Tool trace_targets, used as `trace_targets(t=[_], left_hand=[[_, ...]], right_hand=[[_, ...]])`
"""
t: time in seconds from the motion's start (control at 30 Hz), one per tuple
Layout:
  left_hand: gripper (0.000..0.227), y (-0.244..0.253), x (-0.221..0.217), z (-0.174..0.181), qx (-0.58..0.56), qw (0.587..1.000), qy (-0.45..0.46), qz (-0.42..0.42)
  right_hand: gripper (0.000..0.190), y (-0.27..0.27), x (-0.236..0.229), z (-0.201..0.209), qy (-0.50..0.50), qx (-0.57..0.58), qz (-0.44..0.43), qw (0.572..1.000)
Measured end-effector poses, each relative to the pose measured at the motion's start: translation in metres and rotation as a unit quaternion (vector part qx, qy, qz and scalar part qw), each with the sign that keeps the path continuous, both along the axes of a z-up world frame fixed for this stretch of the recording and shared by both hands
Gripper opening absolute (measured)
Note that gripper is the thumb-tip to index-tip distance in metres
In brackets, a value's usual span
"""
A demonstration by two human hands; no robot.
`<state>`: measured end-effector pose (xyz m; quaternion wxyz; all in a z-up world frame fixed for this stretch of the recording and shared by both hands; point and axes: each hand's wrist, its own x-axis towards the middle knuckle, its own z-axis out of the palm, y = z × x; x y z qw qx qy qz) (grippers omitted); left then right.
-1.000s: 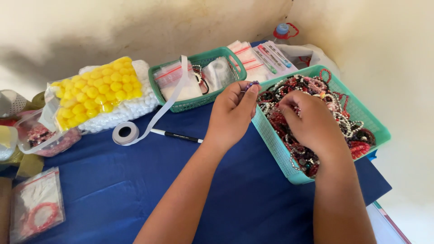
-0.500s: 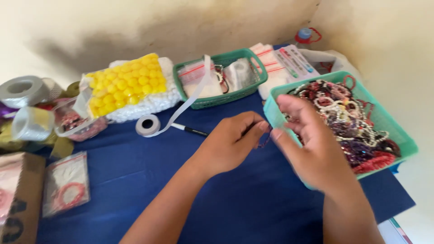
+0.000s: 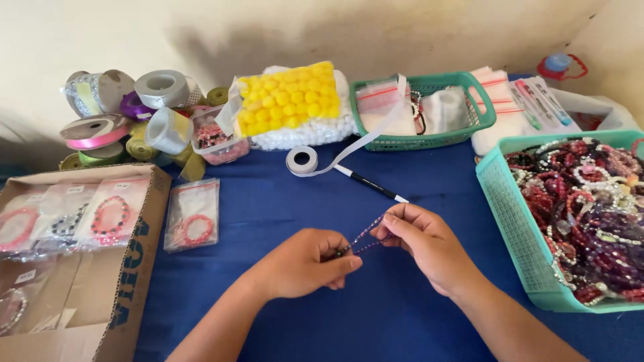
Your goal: The person places bracelets into small plastic bags, labels the bags using a marker, and organizes them into a cardboard box.
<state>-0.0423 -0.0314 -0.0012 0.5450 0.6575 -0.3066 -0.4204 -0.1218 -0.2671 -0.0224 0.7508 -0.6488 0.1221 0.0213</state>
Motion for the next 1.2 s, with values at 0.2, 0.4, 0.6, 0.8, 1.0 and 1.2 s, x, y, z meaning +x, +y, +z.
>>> trace_targets(t=[0.2, 0.4, 0.6, 0.8, 1.0, 1.2], left_hand=[[0.025, -0.008, -0.013, 0.034, 0.136, 0.952, -0.261, 0.085], [0.025, -0.013, -0.003, -0.027, -0.21, 0.949, 0.12, 0.201], [0.019, -0.019, -0.012, -0.013, -0.185, 0.908, 0.235, 0.292], [0.01, -0.023, -0.013, -0.05, -0.248, 0.93, 0.098, 0.254], [0.009, -0.025, -0.016, -0.069, -0.247, 0.947, 0.078, 0.19], [0.007, -0.02, -0.023, -0.031, -0.192, 0.965, 0.036, 0.172]], right_hand=[[0.012, 0.016, -0.015, 0.004, -0.108, -0.023, 0.025, 0.994], [0.012, 0.034, -0.021, -0.003, -0.157, -0.011, 0.073, 0.985], [0.013, 0.045, -0.013, -0.008, -0.088, 0.055, 0.047, 0.994], [0.015, 0.035, -0.006, -0.025, -0.018, 0.054, -0.024, 0.998], [0.039, 0.041, -0.004, -0.003, -0.002, 0.077, 0.039, 0.996], [0.051, 0.034, -0.011, -0.022, -0.072, 0.094, 0.133, 0.984]])
